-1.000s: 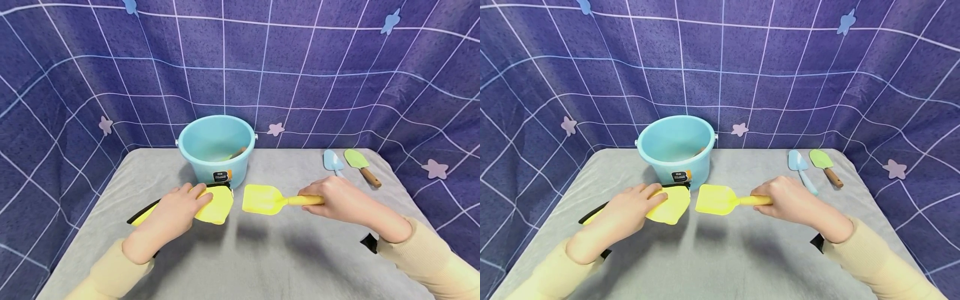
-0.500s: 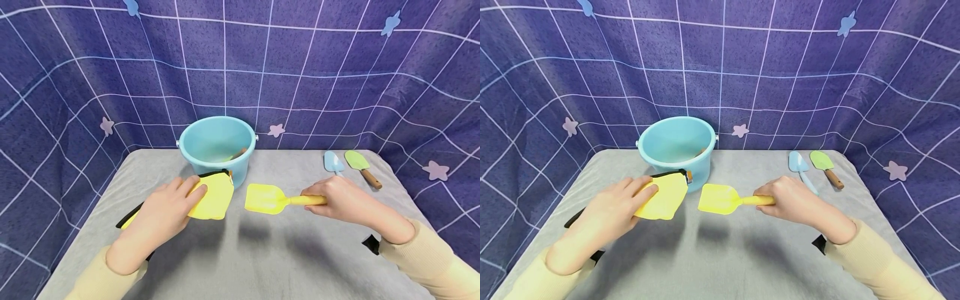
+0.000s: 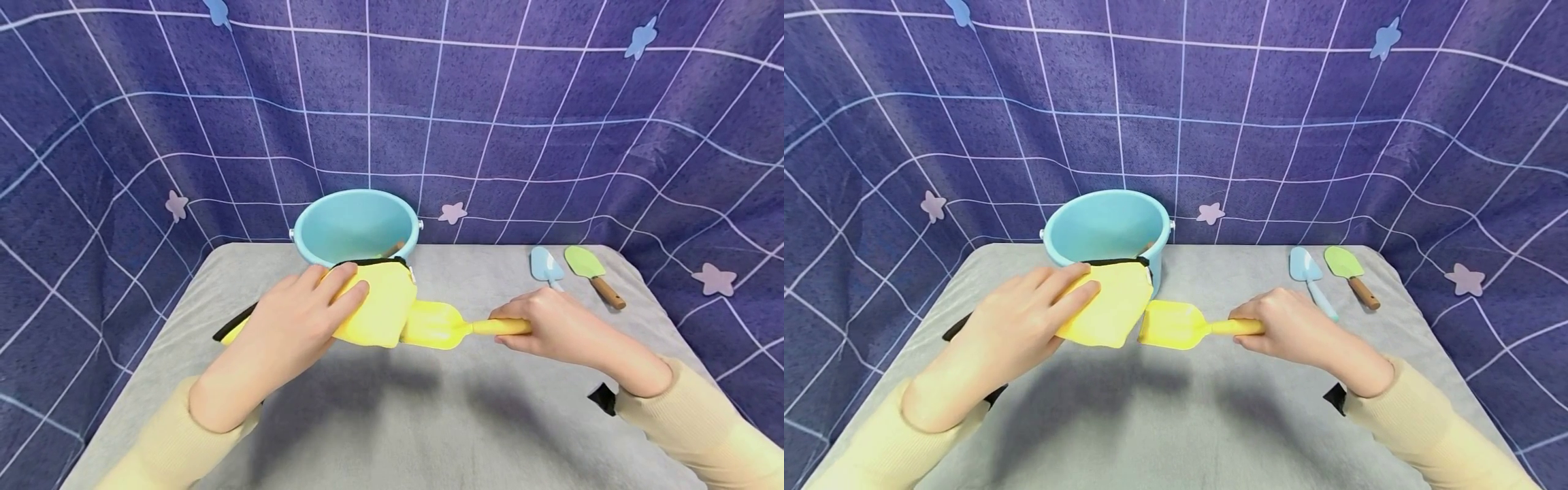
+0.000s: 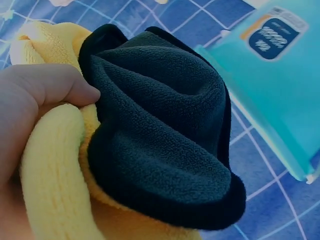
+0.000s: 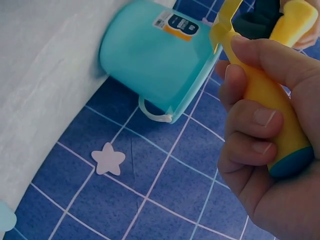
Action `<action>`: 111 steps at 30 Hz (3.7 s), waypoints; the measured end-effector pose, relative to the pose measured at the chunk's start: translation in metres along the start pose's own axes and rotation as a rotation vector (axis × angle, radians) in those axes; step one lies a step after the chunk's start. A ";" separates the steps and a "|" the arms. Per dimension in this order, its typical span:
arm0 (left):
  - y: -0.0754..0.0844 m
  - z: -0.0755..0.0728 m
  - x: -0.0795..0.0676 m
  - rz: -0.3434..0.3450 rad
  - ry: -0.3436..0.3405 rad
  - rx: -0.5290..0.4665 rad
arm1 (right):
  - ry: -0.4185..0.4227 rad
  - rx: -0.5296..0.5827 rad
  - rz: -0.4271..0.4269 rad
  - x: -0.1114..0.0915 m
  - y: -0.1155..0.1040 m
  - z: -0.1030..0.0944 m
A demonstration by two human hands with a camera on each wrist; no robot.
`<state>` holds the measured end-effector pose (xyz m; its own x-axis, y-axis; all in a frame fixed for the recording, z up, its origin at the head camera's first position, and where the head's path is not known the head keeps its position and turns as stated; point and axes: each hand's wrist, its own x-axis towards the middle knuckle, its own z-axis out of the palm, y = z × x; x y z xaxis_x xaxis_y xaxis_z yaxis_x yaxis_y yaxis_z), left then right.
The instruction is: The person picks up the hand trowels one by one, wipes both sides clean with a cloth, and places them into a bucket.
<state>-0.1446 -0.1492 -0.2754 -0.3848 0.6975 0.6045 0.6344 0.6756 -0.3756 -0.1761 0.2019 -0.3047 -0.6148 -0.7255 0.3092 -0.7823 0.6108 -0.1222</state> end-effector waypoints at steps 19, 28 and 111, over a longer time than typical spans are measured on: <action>0.021 0.013 0.025 0.106 -0.040 0.051 | -0.020 0.108 -0.105 0.015 -0.008 0.006; 0.028 0.025 0.024 0.129 -0.089 0.026 | -0.014 0.124 -0.094 0.018 -0.011 0.008; 0.017 0.051 -0.029 0.062 -0.253 -0.010 | 0.065 0.012 -0.164 0.006 -0.003 0.009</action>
<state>-0.1568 -0.1456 -0.3356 -0.4995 0.7759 0.3854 0.6682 0.6282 -0.3987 -0.1782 0.1930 -0.3116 -0.4716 -0.7927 0.3864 -0.8728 0.4821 -0.0762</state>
